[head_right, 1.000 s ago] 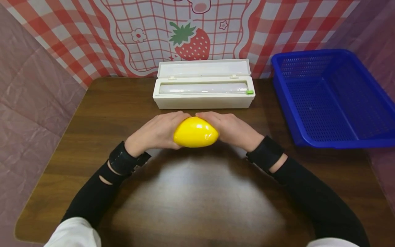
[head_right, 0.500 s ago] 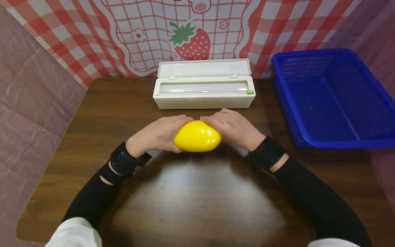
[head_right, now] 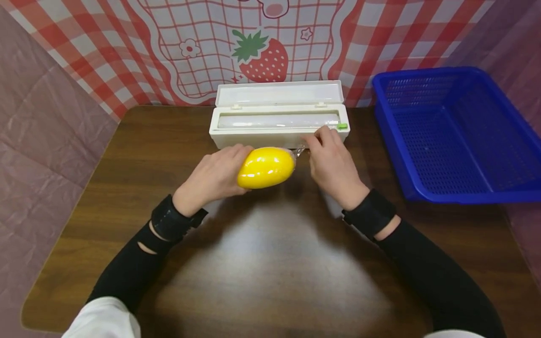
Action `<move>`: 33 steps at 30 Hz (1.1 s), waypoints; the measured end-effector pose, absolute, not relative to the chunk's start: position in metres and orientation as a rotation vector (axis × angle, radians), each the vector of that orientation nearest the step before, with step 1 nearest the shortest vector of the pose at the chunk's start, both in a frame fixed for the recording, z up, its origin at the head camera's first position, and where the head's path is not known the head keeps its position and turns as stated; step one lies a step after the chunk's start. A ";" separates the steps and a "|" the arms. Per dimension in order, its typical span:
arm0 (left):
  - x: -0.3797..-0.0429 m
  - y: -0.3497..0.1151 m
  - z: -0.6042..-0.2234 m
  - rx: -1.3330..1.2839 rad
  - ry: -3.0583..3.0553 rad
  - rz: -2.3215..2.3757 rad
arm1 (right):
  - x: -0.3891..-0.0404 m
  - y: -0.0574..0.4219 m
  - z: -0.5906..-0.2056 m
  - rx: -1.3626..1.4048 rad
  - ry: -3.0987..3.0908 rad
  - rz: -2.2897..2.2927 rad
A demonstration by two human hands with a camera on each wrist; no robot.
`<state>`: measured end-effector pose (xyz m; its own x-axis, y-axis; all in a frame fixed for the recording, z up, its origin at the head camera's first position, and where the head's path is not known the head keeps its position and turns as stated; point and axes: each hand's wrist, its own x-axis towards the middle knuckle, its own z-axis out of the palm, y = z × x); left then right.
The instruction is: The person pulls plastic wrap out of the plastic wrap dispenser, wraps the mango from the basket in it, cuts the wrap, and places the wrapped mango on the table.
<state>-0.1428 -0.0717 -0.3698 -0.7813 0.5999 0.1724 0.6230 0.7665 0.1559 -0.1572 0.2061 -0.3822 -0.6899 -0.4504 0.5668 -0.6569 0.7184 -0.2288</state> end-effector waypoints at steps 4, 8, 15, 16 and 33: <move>-0.143 -0.071 -0.371 -0.963 -2.840 -0.286 | -0.150 0.202 -0.380 0.788 -2.576 0.809; -0.141 -0.068 -0.371 -0.980 -2.809 -0.299 | -0.146 0.196 -0.378 0.755 -2.756 1.096; -0.138 -0.062 -0.373 -1.016 -2.774 -0.301 | -0.144 0.187 -0.378 0.780 -2.891 1.285; -0.137 -0.061 -0.374 -1.021 -2.765 -0.304 | -0.144 0.186 -0.379 0.789 -2.899 1.300; -0.145 -0.055 -0.384 -1.110 -2.931 -0.516 | -0.145 0.180 -0.398 0.634 -2.955 1.578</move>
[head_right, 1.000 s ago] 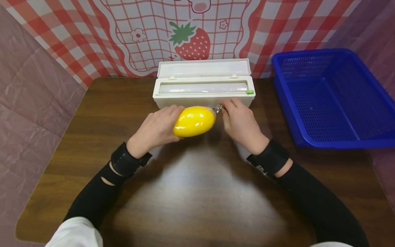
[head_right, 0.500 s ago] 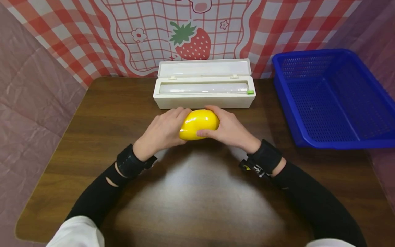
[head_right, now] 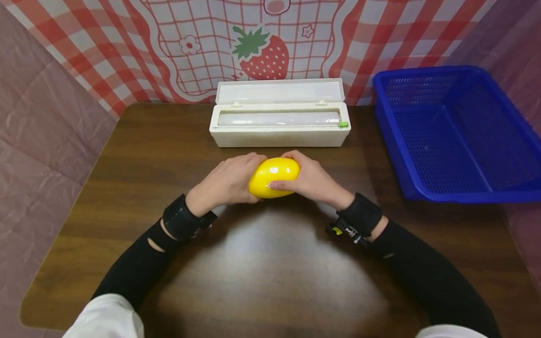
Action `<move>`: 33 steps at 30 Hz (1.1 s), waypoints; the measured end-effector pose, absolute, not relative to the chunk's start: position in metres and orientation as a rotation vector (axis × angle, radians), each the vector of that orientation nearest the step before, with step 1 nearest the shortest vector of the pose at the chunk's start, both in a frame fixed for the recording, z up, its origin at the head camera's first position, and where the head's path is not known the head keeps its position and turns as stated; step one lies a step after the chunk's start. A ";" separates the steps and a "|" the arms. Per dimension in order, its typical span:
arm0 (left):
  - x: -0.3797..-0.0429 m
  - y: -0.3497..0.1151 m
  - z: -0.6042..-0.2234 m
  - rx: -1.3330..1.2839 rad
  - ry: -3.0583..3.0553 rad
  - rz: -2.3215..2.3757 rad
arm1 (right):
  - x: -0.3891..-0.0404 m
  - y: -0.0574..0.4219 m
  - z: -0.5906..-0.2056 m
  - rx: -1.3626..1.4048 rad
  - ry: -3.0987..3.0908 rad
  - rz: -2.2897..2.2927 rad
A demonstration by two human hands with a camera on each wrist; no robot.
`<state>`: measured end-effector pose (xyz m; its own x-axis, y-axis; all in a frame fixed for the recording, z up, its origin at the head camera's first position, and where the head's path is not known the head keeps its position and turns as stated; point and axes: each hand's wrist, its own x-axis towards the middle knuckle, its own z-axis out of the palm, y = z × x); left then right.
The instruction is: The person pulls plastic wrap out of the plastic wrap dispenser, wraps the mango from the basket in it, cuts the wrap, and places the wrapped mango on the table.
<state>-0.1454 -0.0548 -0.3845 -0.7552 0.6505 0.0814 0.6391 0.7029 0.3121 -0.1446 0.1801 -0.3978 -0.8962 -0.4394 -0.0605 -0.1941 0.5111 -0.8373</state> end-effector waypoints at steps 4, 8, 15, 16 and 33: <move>-0.149 -0.056 -0.390 1.078 2.823 0.418 | -0.142 0.178 -0.406 -0.434 2.522 -1.274; -0.150 -0.059 -0.395 1.124 2.859 0.414 | -0.144 0.178 -0.410 -0.380 2.571 -1.221; -0.151 -0.060 -0.400 1.163 2.905 0.368 | -0.148 0.180 -0.414 -0.381 2.654 -1.088; -0.151 -0.060 -0.401 1.165 2.906 0.350 | -0.148 0.181 -0.415 -0.391 2.667 -1.060; -0.149 -0.063 -0.411 1.147 2.890 0.336 | -0.149 0.183 -0.414 -0.500 2.861 -0.793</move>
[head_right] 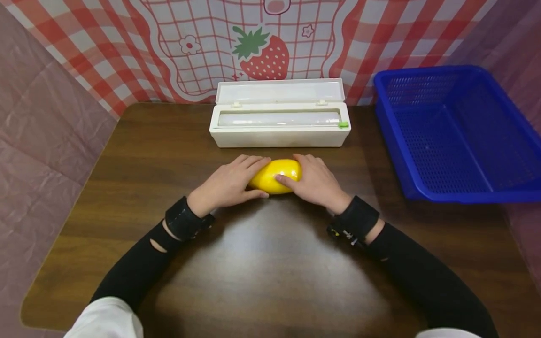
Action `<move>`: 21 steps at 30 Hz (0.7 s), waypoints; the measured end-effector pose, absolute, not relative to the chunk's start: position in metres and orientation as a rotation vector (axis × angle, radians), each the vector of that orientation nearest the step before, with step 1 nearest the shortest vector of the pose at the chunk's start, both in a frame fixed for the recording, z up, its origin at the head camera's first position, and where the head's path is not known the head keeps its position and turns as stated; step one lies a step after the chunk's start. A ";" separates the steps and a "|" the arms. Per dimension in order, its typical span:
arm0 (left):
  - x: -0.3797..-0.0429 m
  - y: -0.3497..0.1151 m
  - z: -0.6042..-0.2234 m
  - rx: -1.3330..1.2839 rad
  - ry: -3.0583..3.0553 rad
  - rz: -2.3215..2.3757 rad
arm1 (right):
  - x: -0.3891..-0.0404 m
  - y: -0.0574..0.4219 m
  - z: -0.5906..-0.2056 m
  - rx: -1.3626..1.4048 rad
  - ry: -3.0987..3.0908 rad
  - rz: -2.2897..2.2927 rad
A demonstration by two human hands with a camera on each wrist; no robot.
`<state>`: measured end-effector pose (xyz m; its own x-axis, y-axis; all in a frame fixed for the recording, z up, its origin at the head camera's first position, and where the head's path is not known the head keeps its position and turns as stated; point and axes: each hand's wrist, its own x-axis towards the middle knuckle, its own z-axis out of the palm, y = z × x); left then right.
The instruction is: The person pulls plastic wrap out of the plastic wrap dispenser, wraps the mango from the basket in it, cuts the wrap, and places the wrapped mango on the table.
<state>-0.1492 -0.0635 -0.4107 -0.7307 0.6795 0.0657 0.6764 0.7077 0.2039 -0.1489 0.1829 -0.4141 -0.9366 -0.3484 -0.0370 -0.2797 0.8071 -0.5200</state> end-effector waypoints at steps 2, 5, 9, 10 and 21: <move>-0.147 -0.064 -0.410 1.143 2.926 0.316 | -0.146 0.184 -0.413 -0.514 2.888 -0.776; -0.143 -0.064 -0.406 1.141 3.026 0.258 | -0.140 0.186 -0.410 -0.567 2.955 -0.754; -0.134 -0.064 -0.398 1.102 3.193 0.137 | -0.132 0.188 -0.404 -0.677 3.072 -0.710; -0.131 -0.064 -0.396 1.078 3.222 0.113 | -0.130 0.189 -0.403 -0.704 3.100 -0.697; -0.120 -0.059 -0.387 0.763 3.261 0.019 | -0.122 0.184 -0.394 -0.758 3.219 -0.563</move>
